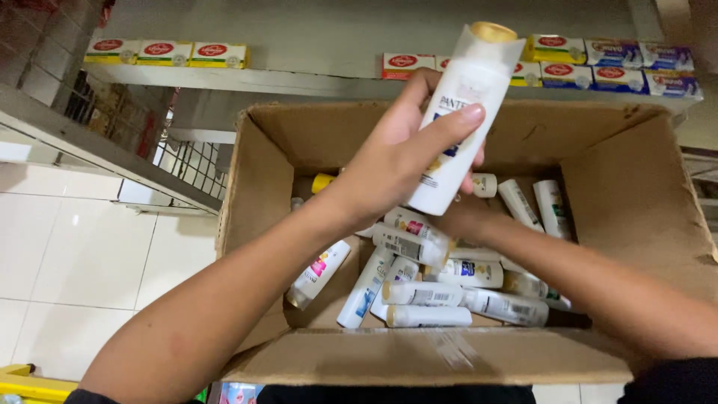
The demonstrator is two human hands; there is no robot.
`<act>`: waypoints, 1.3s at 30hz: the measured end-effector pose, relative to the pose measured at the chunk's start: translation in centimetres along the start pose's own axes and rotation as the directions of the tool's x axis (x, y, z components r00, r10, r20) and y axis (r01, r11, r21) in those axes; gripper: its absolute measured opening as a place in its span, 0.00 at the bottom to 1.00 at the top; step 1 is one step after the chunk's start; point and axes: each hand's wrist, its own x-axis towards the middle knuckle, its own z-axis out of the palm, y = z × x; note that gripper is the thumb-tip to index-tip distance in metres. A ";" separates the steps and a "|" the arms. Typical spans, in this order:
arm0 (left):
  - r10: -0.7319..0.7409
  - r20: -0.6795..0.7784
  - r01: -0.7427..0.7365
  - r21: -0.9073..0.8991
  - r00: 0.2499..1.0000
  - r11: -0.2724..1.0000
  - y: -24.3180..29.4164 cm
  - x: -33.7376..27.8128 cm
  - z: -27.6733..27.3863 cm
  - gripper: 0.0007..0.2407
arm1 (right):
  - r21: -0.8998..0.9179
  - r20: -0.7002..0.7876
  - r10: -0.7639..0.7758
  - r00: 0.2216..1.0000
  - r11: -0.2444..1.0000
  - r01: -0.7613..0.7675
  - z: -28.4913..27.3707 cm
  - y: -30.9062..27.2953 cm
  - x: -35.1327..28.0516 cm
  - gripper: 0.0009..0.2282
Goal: The recorder cleans shampoo bottles with a cloth and places them on a grocery store shelf.
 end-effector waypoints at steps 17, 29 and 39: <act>0.036 -0.039 -0.033 0.065 0.999 0.997 0.8 0.4 -0.9 0.20 | 0.037 -0.018 -0.507 0.862 0.861 0.507 -0.3 2.5 0.5 0.19; -0.001 -0.018 0.003 0.151 1.000 0.989 0.0 1.1 -1.0 0.22 | 0.220 -0.085 -0.392 0.916 0.889 0.401 -2.1 2.4 1.3 0.16; 0.062 -0.004 -0.061 0.129 0.998 0.990 -0.1 1.2 -0.7 0.21 | 0.037 0.117 -0.060 0.991 0.998 0.056 -8.3 -2.6 -1.7 0.16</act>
